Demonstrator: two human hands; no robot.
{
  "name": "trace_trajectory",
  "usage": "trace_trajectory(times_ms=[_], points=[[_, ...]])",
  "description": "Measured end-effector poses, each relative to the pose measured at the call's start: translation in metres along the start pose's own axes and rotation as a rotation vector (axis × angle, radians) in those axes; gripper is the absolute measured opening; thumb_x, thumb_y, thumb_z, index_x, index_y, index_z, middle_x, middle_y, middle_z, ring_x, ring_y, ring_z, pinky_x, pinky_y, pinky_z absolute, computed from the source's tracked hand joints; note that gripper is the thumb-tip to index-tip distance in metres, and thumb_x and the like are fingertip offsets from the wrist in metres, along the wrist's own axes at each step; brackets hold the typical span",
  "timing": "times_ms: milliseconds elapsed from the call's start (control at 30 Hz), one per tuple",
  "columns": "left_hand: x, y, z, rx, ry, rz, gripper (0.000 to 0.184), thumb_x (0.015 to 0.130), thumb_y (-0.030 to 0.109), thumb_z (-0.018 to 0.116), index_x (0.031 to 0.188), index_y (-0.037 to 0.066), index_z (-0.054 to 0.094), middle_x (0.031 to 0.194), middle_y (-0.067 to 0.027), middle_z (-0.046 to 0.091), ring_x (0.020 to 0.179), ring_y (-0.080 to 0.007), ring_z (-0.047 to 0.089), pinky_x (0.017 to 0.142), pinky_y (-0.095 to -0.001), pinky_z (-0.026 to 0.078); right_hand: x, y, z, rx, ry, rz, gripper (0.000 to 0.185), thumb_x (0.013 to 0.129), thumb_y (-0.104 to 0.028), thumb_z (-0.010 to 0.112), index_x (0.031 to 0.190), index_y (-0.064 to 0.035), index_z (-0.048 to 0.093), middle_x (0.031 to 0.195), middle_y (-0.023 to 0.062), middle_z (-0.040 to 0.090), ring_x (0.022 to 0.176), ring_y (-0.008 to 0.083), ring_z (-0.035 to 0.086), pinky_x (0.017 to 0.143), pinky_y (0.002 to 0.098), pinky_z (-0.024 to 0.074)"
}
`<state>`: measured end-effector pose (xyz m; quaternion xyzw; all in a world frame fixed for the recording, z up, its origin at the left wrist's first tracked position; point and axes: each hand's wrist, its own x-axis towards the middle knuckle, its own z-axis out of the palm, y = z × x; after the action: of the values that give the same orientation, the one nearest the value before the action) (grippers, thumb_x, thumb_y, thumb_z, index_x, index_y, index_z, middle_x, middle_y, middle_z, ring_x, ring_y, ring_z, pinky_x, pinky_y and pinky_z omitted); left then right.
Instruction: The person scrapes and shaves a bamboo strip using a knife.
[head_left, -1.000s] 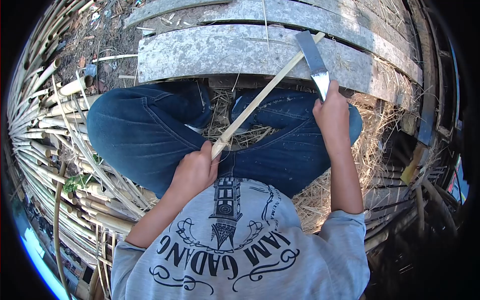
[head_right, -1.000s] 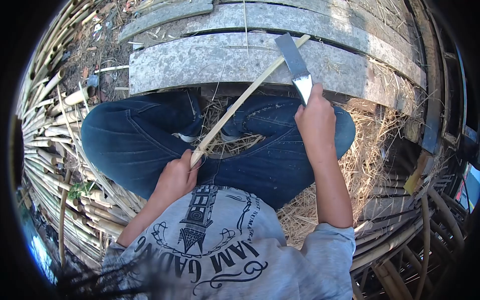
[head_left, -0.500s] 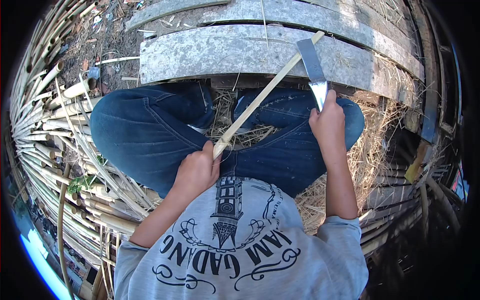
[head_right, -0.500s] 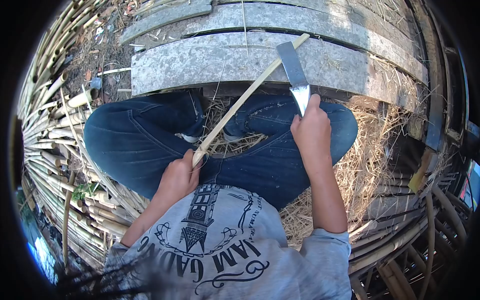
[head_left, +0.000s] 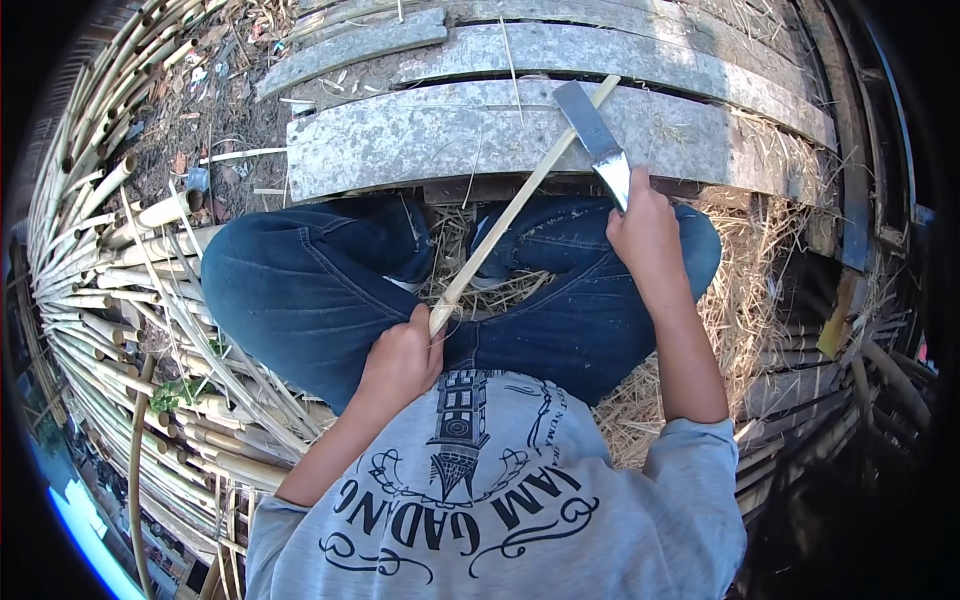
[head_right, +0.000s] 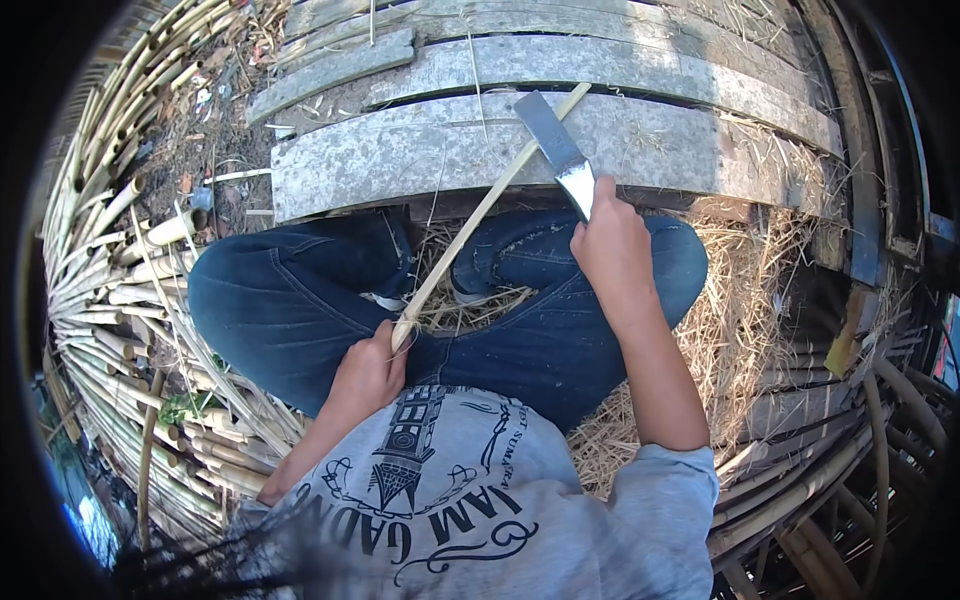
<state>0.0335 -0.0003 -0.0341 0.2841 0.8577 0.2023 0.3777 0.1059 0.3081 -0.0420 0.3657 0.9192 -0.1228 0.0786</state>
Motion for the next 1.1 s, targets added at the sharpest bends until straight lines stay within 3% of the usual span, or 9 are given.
trace_trajectory(times_ms=[167,267,467,667,733,900,1000,1100], points=[[0.004,-0.001,0.000,-0.043,-0.016,0.005,0.019,0.093,0.014,0.058,0.093,-0.004,0.050,0.066,-0.0301,0.058,0.067,-0.0492,0.060,0.057,-0.0554,0.046,0.017,0.028,-0.004,-0.024,0.031,-0.010,0.037,0.077,-0.005,0.071,0.105,0.0006,0.048,0.083,0.0270,0.067,0.083,0.0457,0.067,0.072,0.0508,0.0557],[0.002,-0.005,0.001,0.028,-0.024,0.047,0.022,0.093,0.017,0.056,0.093,-0.004,0.048,0.064,-0.0279,0.061,0.062,-0.0486,0.061,0.056,-0.0558,0.050,-0.010,0.010,-0.001,-0.032,-0.059,0.013,0.037,0.078,-0.005,0.070,0.106,-0.0001,0.047,0.081,0.0265,0.067,0.081,0.0457,0.067,0.070,0.0509,0.0557],[0.002,-0.006,0.002,-0.022,-0.037,0.041,0.022,0.093,0.017,0.056,0.093,-0.003,0.048,0.064,-0.0283,0.060,0.063,-0.0481,0.062,0.056,-0.0559,0.050,0.001,0.012,-0.009,-0.060,-0.028,-0.044,0.033,0.079,-0.004,0.068,0.105,0.0012,0.048,0.082,0.0264,0.068,0.079,0.0441,0.068,0.069,0.0504,0.0559],[0.002,-0.004,0.002,-0.024,-0.023,0.045,0.020,0.094,0.015,0.056,0.092,-0.003,0.048,0.065,-0.0283,0.060,0.064,-0.0483,0.062,0.056,-0.0557,0.050,0.010,0.024,-0.014,-0.070,-0.001,0.000,0.033,0.080,-0.005,0.068,0.104,0.0022,0.046,0.084,0.0285,0.067,0.083,0.0454,0.067,0.074,0.0514,0.0556],[0.004,-0.004,0.001,-0.032,-0.008,0.044,0.020,0.094,0.015,0.056,0.092,-0.003,0.048,0.065,-0.0283,0.060,0.064,-0.0483,0.062,0.057,-0.0557,0.050,-0.006,0.004,-0.015,-0.023,-0.089,-0.008,0.032,0.079,-0.005,0.069,0.102,0.0028,0.048,0.084,0.0277,0.067,0.083,0.0454,0.067,0.073,0.0513,0.0555],[0.004,-0.001,0.001,-0.019,-0.020,0.027,0.020,0.093,0.015,0.056,0.093,-0.003,0.049,0.066,-0.0290,0.060,0.066,-0.0486,0.062,0.058,-0.0560,0.050,0.019,0.032,-0.010,-0.017,0.001,0.053,0.037,0.077,-0.006,0.071,0.104,0.0021,0.046,0.089,0.0298,0.067,0.086,0.0465,0.067,0.076,0.0524,0.0548],[0.001,-0.006,0.001,-0.030,-0.003,0.036,0.020,0.093,0.015,0.056,0.094,-0.003,0.049,0.066,-0.0294,0.061,0.066,-0.0491,0.061,0.059,-0.0566,0.050,-0.007,0.008,-0.020,-0.007,-0.161,-0.043,0.037,0.078,-0.007,0.071,0.104,0.0030,0.048,0.091,0.0298,0.067,0.086,0.0462,0.067,0.077,0.0515,0.0551],[0.002,0.002,0.000,-0.035,0.004,-0.014,0.015,0.096,0.012,0.054,0.095,-0.003,0.052,0.070,-0.0307,0.060,0.072,-0.0504,0.059,0.059,-0.0557,0.045,0.015,0.029,-0.021,0.002,-0.067,-0.044,0.037,0.078,-0.007,0.071,0.104,0.0034,0.048,0.088,0.0283,0.067,0.084,0.0453,0.067,0.074,0.0505,0.0559]])
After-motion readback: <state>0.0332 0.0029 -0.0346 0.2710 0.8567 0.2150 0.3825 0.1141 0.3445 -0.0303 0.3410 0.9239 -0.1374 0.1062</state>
